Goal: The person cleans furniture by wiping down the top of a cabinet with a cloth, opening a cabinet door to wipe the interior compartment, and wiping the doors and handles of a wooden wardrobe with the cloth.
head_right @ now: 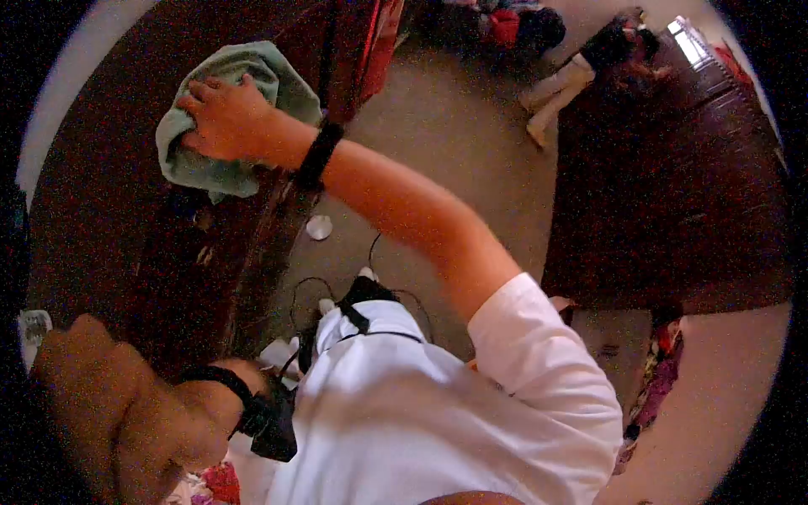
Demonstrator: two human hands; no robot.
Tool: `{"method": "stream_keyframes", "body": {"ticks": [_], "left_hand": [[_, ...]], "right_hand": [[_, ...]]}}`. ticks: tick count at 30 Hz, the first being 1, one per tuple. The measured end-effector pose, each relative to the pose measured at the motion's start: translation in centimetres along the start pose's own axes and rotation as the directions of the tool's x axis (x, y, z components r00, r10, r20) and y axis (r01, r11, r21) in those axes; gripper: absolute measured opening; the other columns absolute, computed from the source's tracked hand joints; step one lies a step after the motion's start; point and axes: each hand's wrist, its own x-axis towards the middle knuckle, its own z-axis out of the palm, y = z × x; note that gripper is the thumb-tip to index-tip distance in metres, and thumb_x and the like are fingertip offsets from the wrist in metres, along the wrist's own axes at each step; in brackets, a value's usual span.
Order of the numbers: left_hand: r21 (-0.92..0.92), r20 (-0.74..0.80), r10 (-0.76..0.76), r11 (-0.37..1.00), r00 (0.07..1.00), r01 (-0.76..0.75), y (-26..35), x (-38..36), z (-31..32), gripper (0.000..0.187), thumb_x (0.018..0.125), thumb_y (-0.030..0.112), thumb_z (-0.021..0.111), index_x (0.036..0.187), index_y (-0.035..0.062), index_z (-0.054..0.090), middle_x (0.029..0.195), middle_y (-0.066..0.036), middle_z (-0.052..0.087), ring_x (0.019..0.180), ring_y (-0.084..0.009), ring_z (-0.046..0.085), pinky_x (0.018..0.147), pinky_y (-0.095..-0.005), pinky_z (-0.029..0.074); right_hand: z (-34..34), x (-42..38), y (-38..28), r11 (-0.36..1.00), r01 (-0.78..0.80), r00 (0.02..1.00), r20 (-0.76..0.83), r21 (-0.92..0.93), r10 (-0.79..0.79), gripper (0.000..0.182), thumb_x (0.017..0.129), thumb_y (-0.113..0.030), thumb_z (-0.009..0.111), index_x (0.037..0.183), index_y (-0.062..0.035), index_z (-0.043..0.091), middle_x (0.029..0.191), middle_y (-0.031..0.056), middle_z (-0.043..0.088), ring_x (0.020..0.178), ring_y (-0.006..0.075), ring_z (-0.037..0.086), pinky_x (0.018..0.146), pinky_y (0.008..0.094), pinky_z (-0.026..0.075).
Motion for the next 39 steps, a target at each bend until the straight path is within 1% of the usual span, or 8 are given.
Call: {"method": "stream_keyframes", "body": {"ticks": [13, 14, 21, 22, 25, 27, 31, 39], "left_hand": [[-0.006, 0.007, -0.109, 0.994, 0.994, 0.109, -3.3, -2.4, -4.5, 0.037, 0.089, 0.035, 0.050, 0.094, -0.0005, 0.060, 0.091, -0.019, 0.064, 0.079, -0.0293, 0.062, 0.072, -0.0391, 0.051], [-0.014, 0.003, -0.113, 0.993, 0.994, 0.113, -3.3, -2.6, -4.7, 0.037, 0.089, 0.035, 0.050, 0.094, -0.0005, 0.060, 0.091, -0.019, 0.064, 0.079, -0.0293, 0.062, 0.072, -0.0391, 0.051], [-0.013, 0.030, -0.225, 0.974, 0.974, 0.226, -2.8, -4.3, -0.6, 0.039, 0.089, 0.037, 0.049, 0.095, -0.0005, 0.060, 0.092, -0.019, 0.064, 0.080, -0.0294, 0.062, 0.073, -0.0391, 0.051], [-0.013, 0.025, -0.245, 0.969, 0.969, 0.245, -2.6, -4.9, -0.9, 0.039, 0.089, 0.037, 0.048, 0.095, -0.0005, 0.060, 0.092, -0.019, 0.064, 0.080, -0.0294, 0.062, 0.073, -0.0391, 0.051], [-0.022, 0.021, -0.387, 0.922, 0.922, 0.388, -3.1, -8.3, -1.0, 0.040, 0.089, 0.037, 0.048, 0.095, -0.0006, 0.060, 0.092, -0.019, 0.064, 0.080, -0.0295, 0.062, 0.073, -0.0391, 0.051], [0.012, 0.018, -0.500, 0.866, 0.866, 0.500, -3.9, -9.4, -0.1, 0.041, 0.090, 0.038, 0.048, 0.095, -0.0006, 0.059, 0.092, -0.019, 0.064, 0.080, -0.0295, 0.062, 0.073, -0.0391, 0.051], [0.070, 0.003, -0.671, 0.739, 0.741, 0.670, -6.2, -12.3, 0.7, 0.042, 0.090, 0.039, 0.047, 0.095, -0.0006, 0.059, 0.092, -0.020, 0.064, 0.081, -0.0295, 0.062, 0.073, -0.0392, 0.051], [0.189, -0.044, -0.695, 0.699, 0.718, 0.689, -14.1, -18.3, -3.1, 0.044, 0.090, 0.040, 0.046, 0.096, -0.0007, 0.059, 0.093, -0.020, 0.063, 0.081, -0.0296, 0.062, 0.074, -0.0392, 0.051]], "right_hand": [[10.7, 4.5, 4.1, 0.998, 0.046, 0.979, -0.197, -0.042, -0.054, 0.058, 0.084, -0.054, 0.054, 0.132, -0.0212, 0.054, 0.144, 0.0068, 0.045, 0.134, 0.0268, 0.040, 0.100, 0.0768, 0.021], [8.6, 4.8, 7.5, 0.887, 0.424, 0.868, -0.198, -0.184, -0.456, 0.034, 0.098, -0.021, 0.047, 0.127, -0.0077, 0.057, 0.137, 0.0219, 0.048, 0.122, 0.0362, 0.050, 0.096, 0.0503, 0.045], [10.4, 6.4, 16.1, 0.817, 0.430, 0.836, -0.172, -0.385, -0.521, 0.031, 0.097, -0.019, 0.050, 0.124, -0.0055, 0.058, 0.138, 0.0187, 0.046, 0.122, 0.0302, 0.050, 0.095, 0.0482, 0.045], [9.2, 9.5, 13.4, 0.943, 0.157, 0.987, 0.062, -0.295, -0.145, 0.044, 0.090, -0.038, 0.051, 0.126, -0.0129, 0.058, 0.140, 0.0133, 0.046, 0.128, 0.0281, 0.045, 0.099, 0.0612, 0.033], [4.1, 7.0, 3.4, 0.936, -0.309, 0.924, -0.287, -0.167, 0.254, 0.056, 0.083, -0.054, 0.053, 0.127, -0.0187, 0.060, 0.143, 0.0093, 0.046, 0.131, 0.0263, 0.043, 0.106, 0.0669, 0.021], [7.5, 5.6, 3.8, 0.998, 0.058, 0.978, -0.197, -0.039, -0.065, 0.051, 0.084, -0.042, 0.055, 0.131, -0.0218, 0.054, 0.141, 0.0080, 0.050, 0.128, 0.0279, 0.048, 0.107, 0.0622, 0.026], [6.7, 2.7, 5.3, 0.960, 0.144, 0.985, -0.132, 0.239, -0.115, 0.058, 0.084, -0.051, 0.053, 0.133, -0.0198, 0.054, 0.145, 0.0103, 0.044, 0.133, 0.0323, 0.041, 0.112, 0.0593, 0.018], [14.0, 8.4, 12.6, 0.982, 0.067, 0.997, 0.023, 0.178, -0.072, 0.058, 0.085, -0.043, 0.056, 0.137, -0.0210, 0.048, 0.146, 0.0076, 0.042, 0.137, 0.0272, 0.036, 0.115, 0.0545, 0.016]]}}
